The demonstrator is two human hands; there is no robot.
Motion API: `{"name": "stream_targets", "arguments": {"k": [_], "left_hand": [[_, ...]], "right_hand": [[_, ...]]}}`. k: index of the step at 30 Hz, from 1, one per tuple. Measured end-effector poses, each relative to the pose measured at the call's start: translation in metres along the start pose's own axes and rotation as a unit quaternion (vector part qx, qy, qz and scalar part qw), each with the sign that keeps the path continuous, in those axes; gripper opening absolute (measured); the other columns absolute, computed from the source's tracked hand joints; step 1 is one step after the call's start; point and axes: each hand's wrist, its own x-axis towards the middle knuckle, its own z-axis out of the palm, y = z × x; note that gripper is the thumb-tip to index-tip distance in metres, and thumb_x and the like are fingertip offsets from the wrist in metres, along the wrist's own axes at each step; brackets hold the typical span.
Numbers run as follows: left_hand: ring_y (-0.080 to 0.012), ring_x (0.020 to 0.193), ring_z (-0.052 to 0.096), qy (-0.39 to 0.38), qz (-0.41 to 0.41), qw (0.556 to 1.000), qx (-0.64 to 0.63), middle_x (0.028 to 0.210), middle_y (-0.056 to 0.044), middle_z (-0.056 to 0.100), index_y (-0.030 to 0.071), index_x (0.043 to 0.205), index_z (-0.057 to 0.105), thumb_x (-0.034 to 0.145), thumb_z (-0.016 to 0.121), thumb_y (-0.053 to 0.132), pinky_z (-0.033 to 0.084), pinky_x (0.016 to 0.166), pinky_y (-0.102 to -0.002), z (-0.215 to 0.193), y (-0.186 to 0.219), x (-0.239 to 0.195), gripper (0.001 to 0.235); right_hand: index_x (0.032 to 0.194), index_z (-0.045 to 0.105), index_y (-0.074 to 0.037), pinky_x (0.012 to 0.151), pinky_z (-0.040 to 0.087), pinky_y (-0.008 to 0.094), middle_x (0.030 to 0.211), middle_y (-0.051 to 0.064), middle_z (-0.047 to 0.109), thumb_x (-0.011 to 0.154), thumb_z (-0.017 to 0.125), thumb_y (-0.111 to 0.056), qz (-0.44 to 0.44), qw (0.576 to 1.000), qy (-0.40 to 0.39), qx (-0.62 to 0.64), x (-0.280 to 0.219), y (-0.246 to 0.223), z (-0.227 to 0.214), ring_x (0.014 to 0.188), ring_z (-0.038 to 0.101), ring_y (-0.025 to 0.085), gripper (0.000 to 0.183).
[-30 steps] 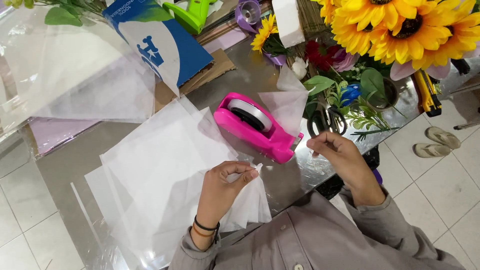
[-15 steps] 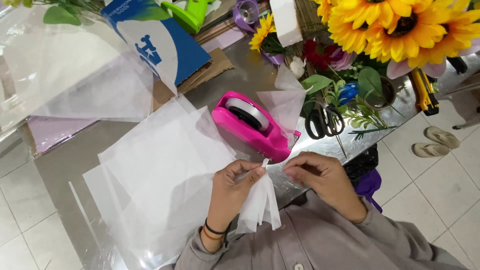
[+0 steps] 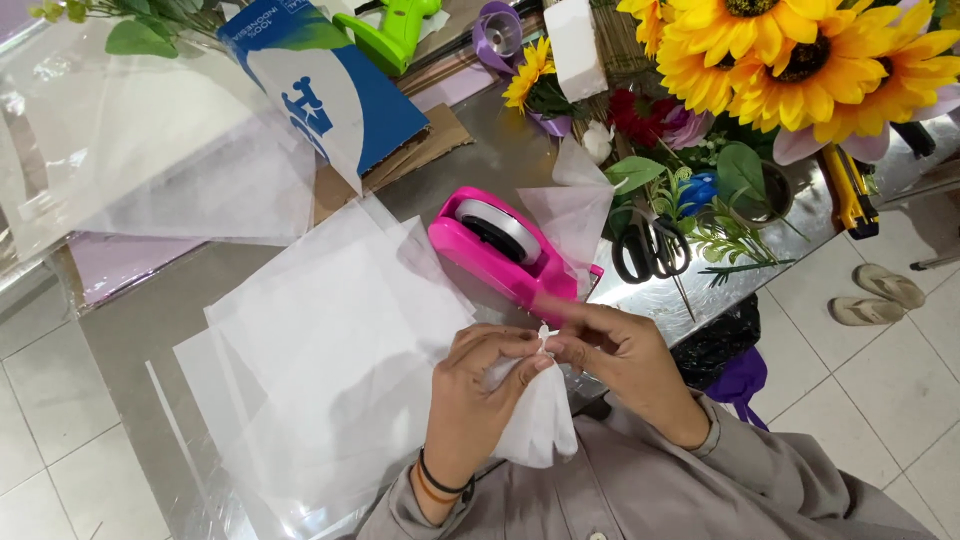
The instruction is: A person is wrapping a small floral bouquet containing sunflowers and a teddy bear using white tissue paper, scissors, and tape.
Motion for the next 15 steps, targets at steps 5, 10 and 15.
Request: {"name": "stream_targets", "arguments": {"k": [5, 10, 15], "left_hand": [[-0.0176, 0.099, 0.072, 0.004, 0.022, 1.000, 0.013, 0.097, -0.001, 0.082, 0.013, 0.097, 0.080, 0.094, 0.073, 0.033, 0.056, 0.092, -0.032, -0.004, 0.013, 0.003, 0.022], [-0.0049, 0.070, 0.044, -0.123, -0.176, 0.958, -0.189, 0.074, 0.006, 0.055, 0.010, 0.086, 0.068, 0.101, 0.072, 0.023, 0.032, 0.062, -0.023, -0.011, -0.026, 0.006, 0.020], [-0.0091, 0.064, 0.056, -0.321, -0.273, 0.846, -0.328, 0.094, -0.012, 0.080, 0.008, 0.089, 0.070, 0.098, 0.072, 0.030, 0.040, 0.060, -0.023, -0.029, -0.003, 0.022, 0.024]], "right_hand": [[0.098, 0.081, -0.004, 0.069, 0.057, 0.023, 0.087, 0.005, 0.078, 0.089, 0.080, -0.015, -0.047, 0.998, 0.034, -0.007, -0.004, 0.013, 0.003, 0.076, 0.068, 0.011, 0.014], [0.107, 0.077, -0.004, 0.078, 0.061, 0.027, 0.092, 0.007, 0.079, 0.090, 0.080, -0.008, -0.247, 0.966, -0.013, -0.078, 0.000, 0.020, -0.007, 0.085, 0.073, 0.019, 0.018], [0.151, 0.045, 0.000, 0.083, 0.063, 0.028, 0.085, 0.003, 0.072, 0.091, 0.079, -0.007, -0.184, 0.980, -0.077, -0.019, -0.004, 0.017, -0.010, 0.082, 0.072, 0.014, 0.069]]}}
